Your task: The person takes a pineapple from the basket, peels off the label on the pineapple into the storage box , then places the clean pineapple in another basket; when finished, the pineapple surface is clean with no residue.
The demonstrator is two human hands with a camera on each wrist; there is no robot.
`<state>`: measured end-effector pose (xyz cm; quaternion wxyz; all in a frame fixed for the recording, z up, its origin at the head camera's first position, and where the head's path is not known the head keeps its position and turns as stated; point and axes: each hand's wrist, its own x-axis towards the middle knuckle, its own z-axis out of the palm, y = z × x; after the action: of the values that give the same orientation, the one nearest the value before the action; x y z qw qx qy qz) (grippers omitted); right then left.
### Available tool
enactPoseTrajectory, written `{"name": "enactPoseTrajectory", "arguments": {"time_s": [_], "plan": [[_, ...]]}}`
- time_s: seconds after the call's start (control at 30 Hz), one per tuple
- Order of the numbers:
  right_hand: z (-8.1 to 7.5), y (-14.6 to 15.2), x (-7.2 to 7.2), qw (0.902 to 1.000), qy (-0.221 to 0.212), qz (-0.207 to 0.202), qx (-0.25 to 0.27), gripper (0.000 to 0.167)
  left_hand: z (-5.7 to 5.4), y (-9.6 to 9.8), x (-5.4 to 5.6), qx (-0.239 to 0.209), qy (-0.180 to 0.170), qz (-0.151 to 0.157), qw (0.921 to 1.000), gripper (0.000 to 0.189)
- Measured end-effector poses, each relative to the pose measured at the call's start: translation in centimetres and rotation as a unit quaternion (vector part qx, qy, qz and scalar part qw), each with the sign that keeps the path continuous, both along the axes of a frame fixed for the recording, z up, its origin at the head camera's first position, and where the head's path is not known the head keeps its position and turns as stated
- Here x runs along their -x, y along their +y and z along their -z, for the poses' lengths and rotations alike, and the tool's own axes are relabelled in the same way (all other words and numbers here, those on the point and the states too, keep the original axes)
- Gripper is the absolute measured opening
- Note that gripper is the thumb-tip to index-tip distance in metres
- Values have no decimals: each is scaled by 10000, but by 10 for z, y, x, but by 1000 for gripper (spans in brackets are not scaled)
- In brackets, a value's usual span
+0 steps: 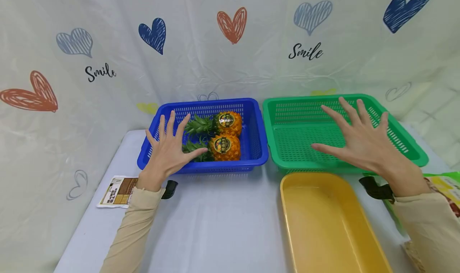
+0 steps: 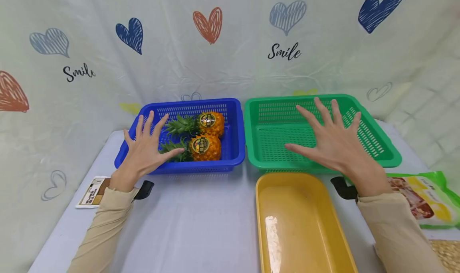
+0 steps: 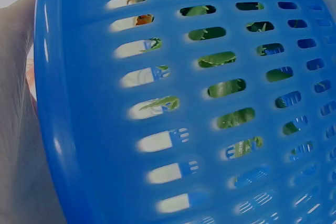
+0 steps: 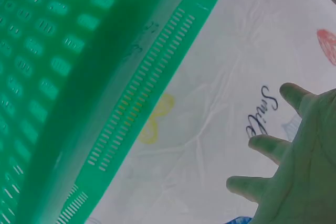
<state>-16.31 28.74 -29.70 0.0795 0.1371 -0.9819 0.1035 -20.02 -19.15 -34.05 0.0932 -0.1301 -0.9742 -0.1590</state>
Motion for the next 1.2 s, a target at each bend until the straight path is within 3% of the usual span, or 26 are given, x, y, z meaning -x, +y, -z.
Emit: {"name": "enactPoseTrajectory", "arguments": {"time_s": [0.27,0.53,0.67,0.83,0.97,1.1,1.2], "plan": [[-7,-19,-2,9986,131,-377,-338,102,-2,-14,-11,-145,83,23,9999,104],[-26,-57,-6,9872,650,-1372,-494,91,0,-47,-31,-326,263,-594,9974,107],[-35,-85,-3,9763,692,-1975,-544,84,6,-60,-41,-943,-31,-665,9933,108],[-39,-117,11,9554,767,-2804,-513,72,17,-71,-47,-1918,-598,-769,9766,109],[-35,-137,29,9433,588,-3234,-457,65,24,-75,-47,-2461,-707,-825,9631,113],[-32,-157,46,9420,-229,-3318,-448,71,29,-75,-46,-2927,-834,-880,9485,118],[-28,-170,57,9390,-849,-3296,-500,76,33,-75,-45,-3016,-997,-1020,9427,121]]}}
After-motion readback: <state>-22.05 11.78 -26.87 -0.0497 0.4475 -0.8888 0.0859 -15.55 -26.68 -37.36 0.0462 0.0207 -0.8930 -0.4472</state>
